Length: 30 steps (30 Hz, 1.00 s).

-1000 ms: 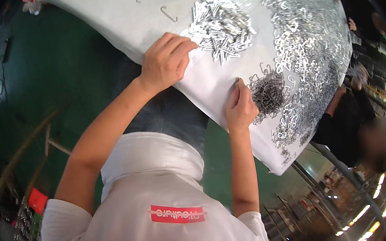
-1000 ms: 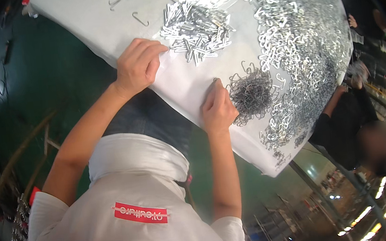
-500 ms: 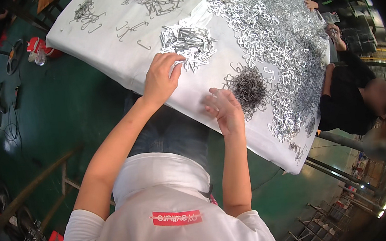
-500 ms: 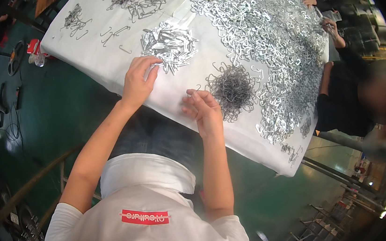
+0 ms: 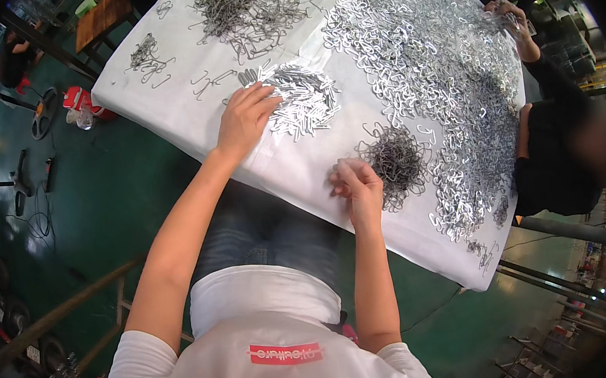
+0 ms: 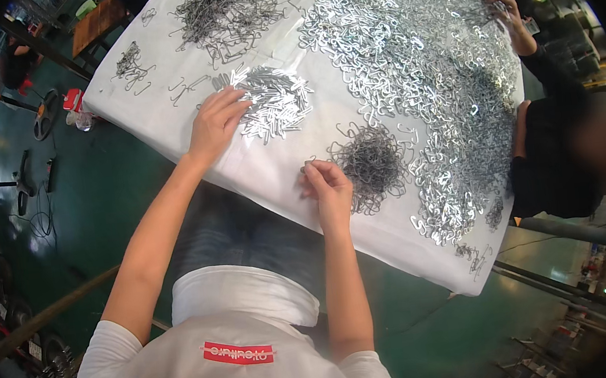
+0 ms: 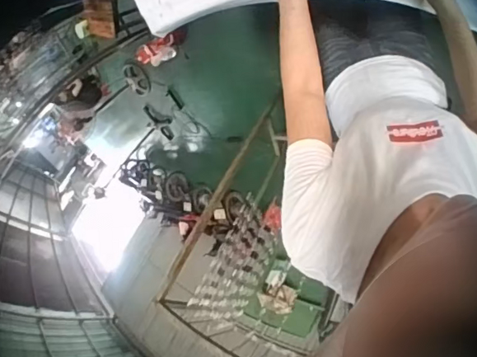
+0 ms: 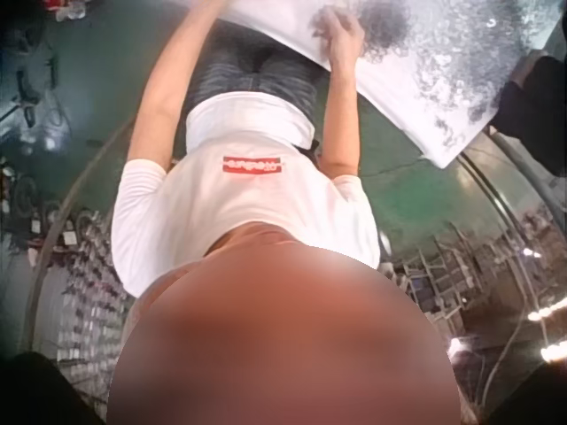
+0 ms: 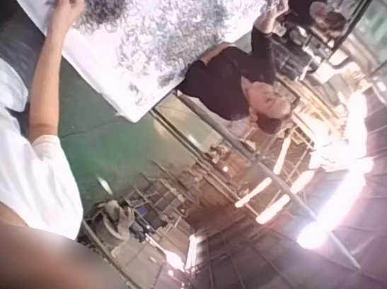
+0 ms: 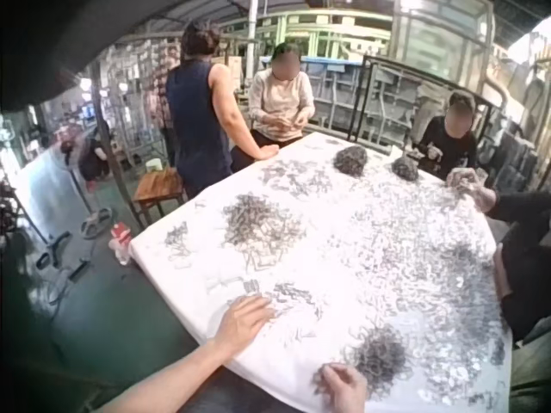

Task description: The person sits at a table and repeatedly picks up small metal hooks and S-shaped clips, linking them together by hand. The person then hangs the assembled chains onto a nearby metal rack. The process is repeated continuously with other workers visible in the background.

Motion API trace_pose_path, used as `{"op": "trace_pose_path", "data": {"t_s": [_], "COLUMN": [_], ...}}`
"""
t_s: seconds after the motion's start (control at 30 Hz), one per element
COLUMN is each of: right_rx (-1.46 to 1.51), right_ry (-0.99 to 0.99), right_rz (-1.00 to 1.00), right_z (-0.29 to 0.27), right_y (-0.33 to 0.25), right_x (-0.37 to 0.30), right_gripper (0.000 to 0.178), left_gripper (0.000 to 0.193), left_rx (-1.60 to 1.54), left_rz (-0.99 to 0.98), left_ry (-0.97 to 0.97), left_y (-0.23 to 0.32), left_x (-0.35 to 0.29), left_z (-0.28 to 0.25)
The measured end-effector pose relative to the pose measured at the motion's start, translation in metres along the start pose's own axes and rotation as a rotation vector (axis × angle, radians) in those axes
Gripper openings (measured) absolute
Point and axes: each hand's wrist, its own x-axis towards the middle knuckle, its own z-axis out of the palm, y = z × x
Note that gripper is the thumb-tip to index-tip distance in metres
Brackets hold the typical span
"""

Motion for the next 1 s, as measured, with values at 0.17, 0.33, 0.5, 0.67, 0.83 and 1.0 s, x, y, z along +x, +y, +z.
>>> {"op": "trace_pose_path", "data": {"t_s": [0.17,0.33,0.5,0.67,0.83,1.0], "right_rx": [-0.062,-0.039,0.015,0.011,-0.003,-0.037], "right_ry": [-0.054,-0.021,0.022,-0.028,-0.032,-0.006], "right_rz": [-0.047,-0.045,-0.058,-0.133,-0.137,-0.156], "right_z": [0.001,0.003,0.012,0.035,0.056,0.067], "right_y": [0.005,0.005,-0.01,-0.028,-0.03,-0.029], "right_x": [-0.001,-0.003,-0.006,0.001,0.006,0.008], "right_gripper": [0.013,0.016,0.018,0.023,0.019,0.019], "left_gripper": [0.023,0.015,0.01,0.013,0.015,0.017], "left_rx": [0.026,0.065,-0.016,-0.808,-0.995,-0.842], "left_rz": [0.077,0.178,-0.007,-0.54,-0.626,-0.543], "left_ry": [0.182,0.015,-0.058,-0.056,0.07,0.145], "left_y": [0.034,0.07,0.08,0.102,0.11,0.109], "left_x": [-0.001,0.007,0.013,-0.008,-0.02,-0.022], "left_z": [0.005,0.034,0.024,-0.009,-0.022,-0.027]}}
